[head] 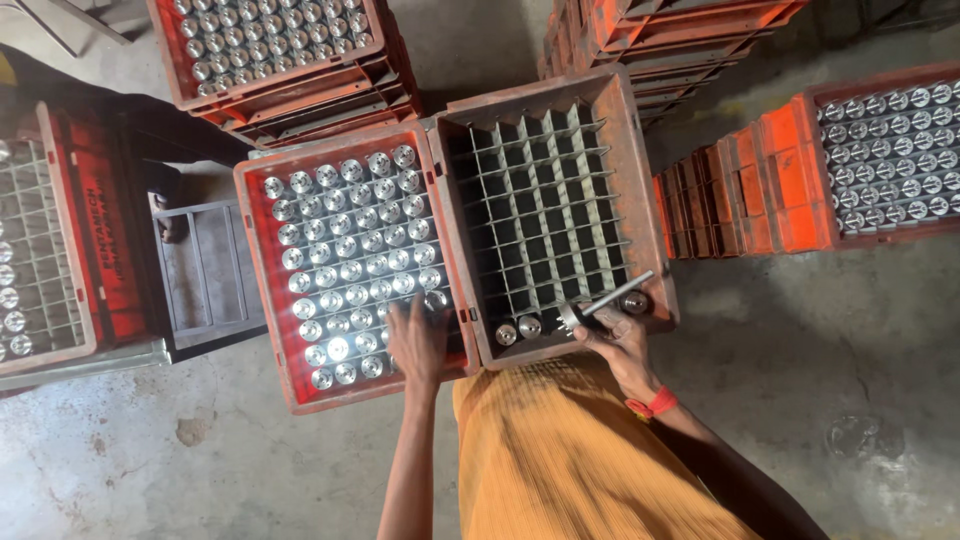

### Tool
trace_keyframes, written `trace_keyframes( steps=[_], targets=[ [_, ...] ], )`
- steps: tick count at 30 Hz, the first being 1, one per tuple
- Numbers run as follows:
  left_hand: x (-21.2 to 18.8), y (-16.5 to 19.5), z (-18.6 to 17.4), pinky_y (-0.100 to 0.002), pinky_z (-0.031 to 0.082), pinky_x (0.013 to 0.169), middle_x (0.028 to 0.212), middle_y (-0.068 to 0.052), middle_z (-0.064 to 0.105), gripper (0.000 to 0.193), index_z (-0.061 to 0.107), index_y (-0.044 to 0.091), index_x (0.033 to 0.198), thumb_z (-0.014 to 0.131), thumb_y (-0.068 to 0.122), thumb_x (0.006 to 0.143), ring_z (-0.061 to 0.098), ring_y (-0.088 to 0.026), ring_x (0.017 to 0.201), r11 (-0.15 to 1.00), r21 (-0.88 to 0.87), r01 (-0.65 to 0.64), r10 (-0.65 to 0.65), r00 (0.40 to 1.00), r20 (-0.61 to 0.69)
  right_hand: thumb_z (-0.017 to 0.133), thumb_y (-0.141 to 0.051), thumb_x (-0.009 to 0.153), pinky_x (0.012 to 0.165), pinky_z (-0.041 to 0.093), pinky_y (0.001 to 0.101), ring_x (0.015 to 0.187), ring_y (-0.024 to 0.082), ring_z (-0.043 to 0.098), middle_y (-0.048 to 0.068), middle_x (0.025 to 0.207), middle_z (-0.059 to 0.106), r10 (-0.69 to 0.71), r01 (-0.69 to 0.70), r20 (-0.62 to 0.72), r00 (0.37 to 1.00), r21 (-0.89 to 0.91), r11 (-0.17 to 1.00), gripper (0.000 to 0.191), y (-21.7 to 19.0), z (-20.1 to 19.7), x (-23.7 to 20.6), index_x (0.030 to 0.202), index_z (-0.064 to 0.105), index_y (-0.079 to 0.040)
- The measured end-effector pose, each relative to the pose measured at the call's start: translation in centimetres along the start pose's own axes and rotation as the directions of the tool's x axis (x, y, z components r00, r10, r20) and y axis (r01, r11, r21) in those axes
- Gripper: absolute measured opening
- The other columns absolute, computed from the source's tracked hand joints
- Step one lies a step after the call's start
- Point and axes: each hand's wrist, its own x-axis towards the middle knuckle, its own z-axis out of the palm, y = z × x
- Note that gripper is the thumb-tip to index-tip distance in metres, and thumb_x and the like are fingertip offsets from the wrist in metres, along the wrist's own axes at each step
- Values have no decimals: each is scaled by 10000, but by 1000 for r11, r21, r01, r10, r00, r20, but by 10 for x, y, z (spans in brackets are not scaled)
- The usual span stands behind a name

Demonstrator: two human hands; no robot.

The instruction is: The person moves a crate of metal balls to a workstation and uses a magnetic tool to transfer the balls one by one into a grid crate. The person continues transferring until the grid crate is filled.

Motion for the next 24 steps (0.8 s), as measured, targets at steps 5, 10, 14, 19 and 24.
trace_keyframes(
  steps=[5,10,14,19,24],
  targets=[
    [14,5,-4,-457,542,707,1044,-121,647,455,715,98,1249,802,255,830,666,-322,945,998,-21,62,-54,962,266,809,-83,849,874,590,281,1048,156,686,98,1160,736,-61,62,79,995,-7,998,413,1,7,0,1227,693,36],
    [-4,-11,-73,-396,568,755,976,-86,664,487,713,124,1205,851,380,814,671,-255,888,895,-433,-113,95,993,-63,816,-91,841,908,552,282,1061,163,679,113,1171,745,-39,45,88,995,-70,997,452,-3,-3,-7,1250,686,49],
    [-18,12,-34,-334,598,795,1124,-48,709,801,611,96,1276,762,664,732,689,-174,976,52,-993,108,-12,994,108,821,-112,827,940,542,287,1096,158,683,108,1186,752,0,11,134,991,-76,997,472,-13,2,-4,1251,684,41],
    [-47,73,32,-352,511,644,811,-44,644,310,598,66,1037,860,203,943,614,-209,743,-22,-812,583,-38,811,584,826,-111,832,966,553,304,1108,170,686,120,1199,745,-30,46,213,977,-71,996,480,-43,12,3,1265,681,39],
    [-60,130,4,-419,547,672,849,-162,742,253,690,51,992,772,46,753,731,-340,787,797,-524,302,-104,922,373,795,-77,874,977,560,295,1136,170,672,129,1258,708,-90,89,257,962,16,996,480,-70,12,4,1319,649,29]
  ],
)
